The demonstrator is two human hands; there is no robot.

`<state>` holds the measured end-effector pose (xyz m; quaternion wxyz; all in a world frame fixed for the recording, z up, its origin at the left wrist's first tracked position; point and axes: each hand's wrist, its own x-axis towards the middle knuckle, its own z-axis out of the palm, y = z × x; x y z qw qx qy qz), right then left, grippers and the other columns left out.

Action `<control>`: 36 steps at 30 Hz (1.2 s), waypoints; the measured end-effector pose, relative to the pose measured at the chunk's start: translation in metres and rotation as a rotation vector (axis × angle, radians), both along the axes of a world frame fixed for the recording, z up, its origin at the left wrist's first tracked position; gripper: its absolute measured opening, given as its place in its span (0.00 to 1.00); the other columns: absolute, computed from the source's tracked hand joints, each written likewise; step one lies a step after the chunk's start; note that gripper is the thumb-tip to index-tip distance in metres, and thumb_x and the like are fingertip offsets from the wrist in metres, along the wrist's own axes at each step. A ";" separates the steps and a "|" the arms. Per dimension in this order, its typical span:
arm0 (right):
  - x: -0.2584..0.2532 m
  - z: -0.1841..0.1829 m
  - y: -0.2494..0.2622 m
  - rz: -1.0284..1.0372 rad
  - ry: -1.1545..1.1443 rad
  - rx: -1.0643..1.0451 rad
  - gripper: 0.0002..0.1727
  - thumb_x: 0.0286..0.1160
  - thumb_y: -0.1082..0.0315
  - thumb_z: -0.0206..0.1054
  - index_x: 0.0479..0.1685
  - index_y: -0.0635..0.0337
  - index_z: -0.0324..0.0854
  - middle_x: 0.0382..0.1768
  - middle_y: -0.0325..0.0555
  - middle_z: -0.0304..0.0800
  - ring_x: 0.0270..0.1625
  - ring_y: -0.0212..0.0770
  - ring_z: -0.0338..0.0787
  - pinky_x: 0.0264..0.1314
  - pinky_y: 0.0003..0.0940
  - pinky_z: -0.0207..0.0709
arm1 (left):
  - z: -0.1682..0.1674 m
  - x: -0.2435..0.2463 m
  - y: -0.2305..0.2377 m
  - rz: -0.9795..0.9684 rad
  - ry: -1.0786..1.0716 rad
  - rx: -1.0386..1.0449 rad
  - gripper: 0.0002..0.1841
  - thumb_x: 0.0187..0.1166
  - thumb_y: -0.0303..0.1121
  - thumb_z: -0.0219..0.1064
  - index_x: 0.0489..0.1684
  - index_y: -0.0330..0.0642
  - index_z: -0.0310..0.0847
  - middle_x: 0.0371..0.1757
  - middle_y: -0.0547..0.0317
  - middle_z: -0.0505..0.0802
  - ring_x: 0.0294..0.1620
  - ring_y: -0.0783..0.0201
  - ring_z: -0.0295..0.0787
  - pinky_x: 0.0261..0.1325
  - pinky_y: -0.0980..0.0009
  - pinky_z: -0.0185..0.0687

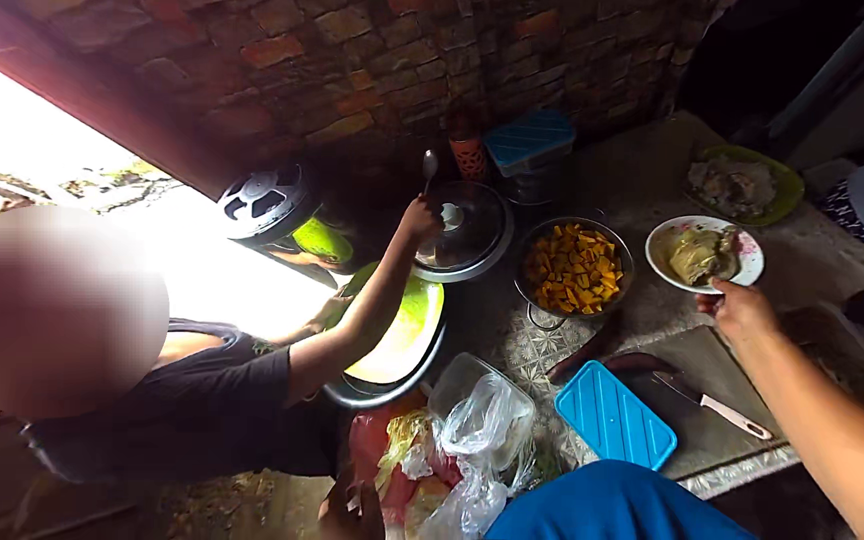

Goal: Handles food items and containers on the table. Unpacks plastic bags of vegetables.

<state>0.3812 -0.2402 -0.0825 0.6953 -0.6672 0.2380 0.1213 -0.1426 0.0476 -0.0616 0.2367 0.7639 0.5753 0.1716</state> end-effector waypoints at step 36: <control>-0.243 -0.009 0.178 1.580 -1.516 -0.247 0.09 0.71 0.75 0.65 0.41 0.60 0.92 0.40 0.56 0.95 0.52 0.62 0.92 0.65 0.68 0.75 | 0.019 0.009 -0.058 -0.639 -0.128 -0.295 0.45 0.75 0.74 0.53 0.73 0.42 0.83 0.71 0.46 0.88 0.77 0.47 0.79 0.81 0.44 0.69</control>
